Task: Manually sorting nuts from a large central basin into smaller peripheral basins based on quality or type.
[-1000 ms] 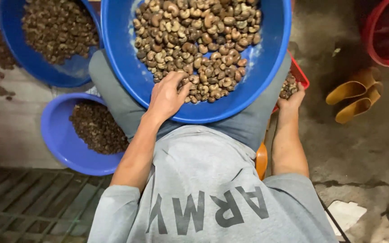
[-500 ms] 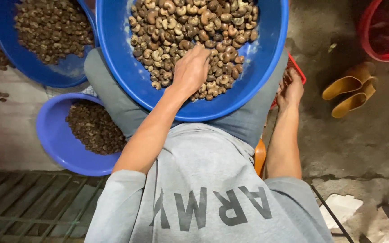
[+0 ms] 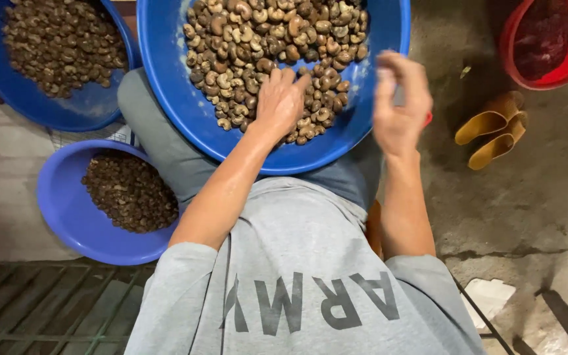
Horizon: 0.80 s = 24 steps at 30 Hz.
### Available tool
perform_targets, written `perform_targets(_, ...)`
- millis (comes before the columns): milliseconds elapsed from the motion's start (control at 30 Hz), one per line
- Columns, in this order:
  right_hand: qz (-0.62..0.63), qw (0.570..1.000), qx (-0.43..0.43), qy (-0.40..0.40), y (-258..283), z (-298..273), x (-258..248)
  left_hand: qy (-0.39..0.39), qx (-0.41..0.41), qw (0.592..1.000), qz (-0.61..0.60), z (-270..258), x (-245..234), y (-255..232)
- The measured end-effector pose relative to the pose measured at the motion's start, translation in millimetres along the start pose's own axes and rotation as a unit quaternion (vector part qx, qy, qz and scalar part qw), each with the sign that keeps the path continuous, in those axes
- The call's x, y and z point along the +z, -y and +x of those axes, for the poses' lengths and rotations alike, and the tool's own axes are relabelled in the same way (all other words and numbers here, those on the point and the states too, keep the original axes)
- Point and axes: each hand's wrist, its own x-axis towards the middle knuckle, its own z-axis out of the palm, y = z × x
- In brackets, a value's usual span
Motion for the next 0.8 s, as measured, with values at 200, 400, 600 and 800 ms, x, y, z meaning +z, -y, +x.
perform_targets(200, -0.229, 0.955, -0.124, 0.144, -27.9, 5.8, 64.1, 0.018, 0.0, 1.0, -0.003, -18.8, 8.2, 0.5)
perform_targets(400, -0.306, 0.938, -0.077, 0.144, -76.1, 2.1, 100.2, -0.004, 0.003, 0.999, -0.048, -33.7, -5.5, -3.1)
perform_targets(600, -0.306, 0.933, -0.021, 0.189, -95.6, -1.9, 111.1, -0.129, -0.019, 0.987, -0.088, 22.8, -1.3, 7.2)
perform_targets(800, -0.321, 0.93, -0.024, 0.178, -103.8, -10.9, 116.6, -0.072, -0.05, 0.996, -0.024, 50.3, 16.6, 20.7)
